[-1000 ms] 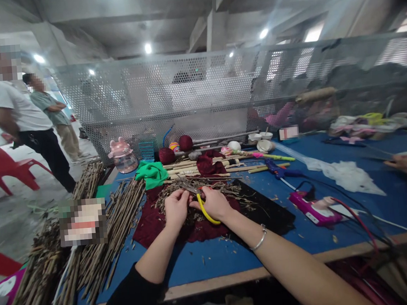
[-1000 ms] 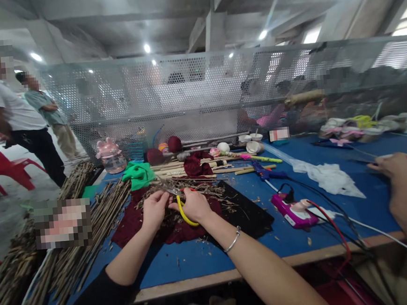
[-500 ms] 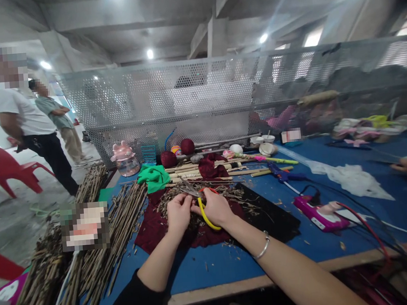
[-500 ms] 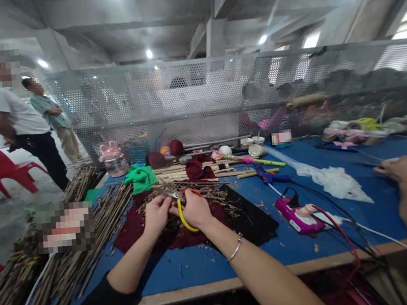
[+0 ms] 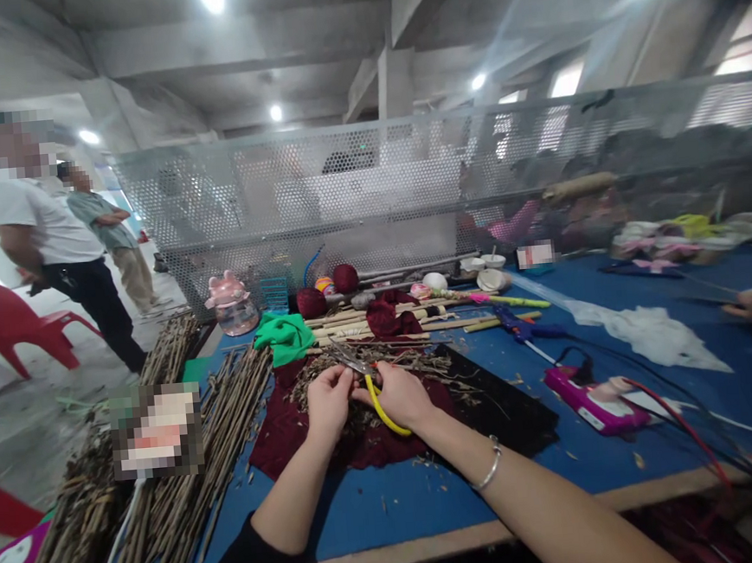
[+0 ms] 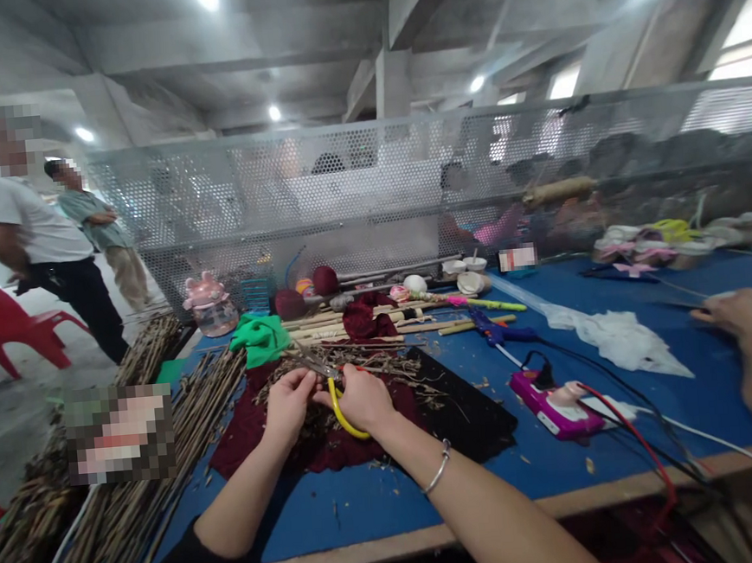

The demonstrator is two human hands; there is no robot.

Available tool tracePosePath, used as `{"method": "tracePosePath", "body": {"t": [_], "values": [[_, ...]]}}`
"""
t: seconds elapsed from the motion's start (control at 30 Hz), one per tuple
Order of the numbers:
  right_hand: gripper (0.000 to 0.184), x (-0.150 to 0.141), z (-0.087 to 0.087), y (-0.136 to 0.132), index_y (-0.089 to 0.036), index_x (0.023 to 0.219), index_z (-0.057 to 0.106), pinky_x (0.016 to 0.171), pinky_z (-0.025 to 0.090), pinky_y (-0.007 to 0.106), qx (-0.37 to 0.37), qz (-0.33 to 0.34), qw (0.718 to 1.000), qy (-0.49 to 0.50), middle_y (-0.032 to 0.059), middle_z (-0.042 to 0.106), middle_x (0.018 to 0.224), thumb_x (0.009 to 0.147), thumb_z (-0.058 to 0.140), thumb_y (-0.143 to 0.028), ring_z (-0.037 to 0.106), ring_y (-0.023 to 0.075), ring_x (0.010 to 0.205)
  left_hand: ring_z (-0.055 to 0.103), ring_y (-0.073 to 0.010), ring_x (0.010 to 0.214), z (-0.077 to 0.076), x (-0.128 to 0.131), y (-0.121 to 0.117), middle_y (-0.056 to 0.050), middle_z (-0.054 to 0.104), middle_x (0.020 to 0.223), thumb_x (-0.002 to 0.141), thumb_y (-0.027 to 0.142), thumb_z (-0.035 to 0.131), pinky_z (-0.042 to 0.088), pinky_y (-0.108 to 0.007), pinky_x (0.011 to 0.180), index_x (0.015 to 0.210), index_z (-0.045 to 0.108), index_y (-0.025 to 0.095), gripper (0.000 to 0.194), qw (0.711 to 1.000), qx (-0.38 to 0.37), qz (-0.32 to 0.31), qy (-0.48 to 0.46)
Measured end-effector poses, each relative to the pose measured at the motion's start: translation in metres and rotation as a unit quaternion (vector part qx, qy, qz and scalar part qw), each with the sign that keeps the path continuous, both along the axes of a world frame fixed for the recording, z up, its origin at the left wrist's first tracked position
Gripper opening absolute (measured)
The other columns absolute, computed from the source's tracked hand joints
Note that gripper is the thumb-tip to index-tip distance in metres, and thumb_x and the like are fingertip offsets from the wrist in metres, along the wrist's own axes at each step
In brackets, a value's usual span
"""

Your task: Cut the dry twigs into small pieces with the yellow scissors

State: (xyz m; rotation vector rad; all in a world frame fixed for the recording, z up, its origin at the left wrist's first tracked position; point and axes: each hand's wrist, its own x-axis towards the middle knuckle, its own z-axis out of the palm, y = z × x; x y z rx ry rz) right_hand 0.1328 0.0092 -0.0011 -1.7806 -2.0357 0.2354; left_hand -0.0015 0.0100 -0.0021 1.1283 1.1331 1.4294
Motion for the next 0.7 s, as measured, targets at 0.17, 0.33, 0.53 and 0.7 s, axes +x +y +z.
{"method": "tracePosePath", "body": {"t": [0.17,0.33,0.53,0.7], "values": [[0.048,0.004,-0.002,0.004,-0.020,0.077,0.051,0.054,0.030,0.024,0.004,0.005,1.000,-0.010,0.0040,0.062,0.072,0.067,0.049,-0.067,0.060,0.0190,0.068,0.056,-0.0110,0.055,-0.001,-0.001,0.003,-0.002,0.063,0.063,0.060,0.031,0.065,0.045,-0.022,0.054,0.071,0.062,0.013,0.021,0.998,-0.025,-0.009,-0.054],[0.050,0.007,0.001,0.005,-0.019,0.076,0.053,0.054,0.031,0.024,0.005,0.002,1.000,-0.025,0.0046,0.062,0.071,0.065,0.050,-0.068,0.060,0.0198,0.068,0.053,-0.0097,0.050,0.005,-0.003,0.003,-0.002,0.062,0.060,0.057,0.034,0.068,0.044,-0.021,0.049,0.068,0.062,0.013,0.025,0.998,-0.032,-0.024,-0.039],[0.050,0.003,-0.001,0.004,-0.019,0.075,0.053,0.053,0.032,0.024,0.013,0.025,1.000,-0.005,0.0051,0.062,0.070,0.068,0.046,-0.068,0.060,0.0193,0.066,0.052,-0.0083,0.049,0.005,-0.006,0.003,-0.002,0.061,0.059,0.058,0.035,0.067,0.043,-0.019,0.049,0.067,0.062,0.011,0.025,0.999,-0.020,-0.032,-0.034],[0.050,0.007,0.012,0.006,-0.019,0.075,0.055,0.057,0.034,0.025,0.031,0.031,0.998,-0.045,0.0068,0.063,0.070,0.068,0.048,-0.067,0.061,0.0211,0.068,0.052,-0.0086,0.048,0.003,-0.008,0.006,0.000,0.060,0.057,0.058,0.035,0.068,0.043,-0.021,0.049,0.071,0.061,0.012,0.028,0.999,-0.020,-0.020,-0.046]]}}
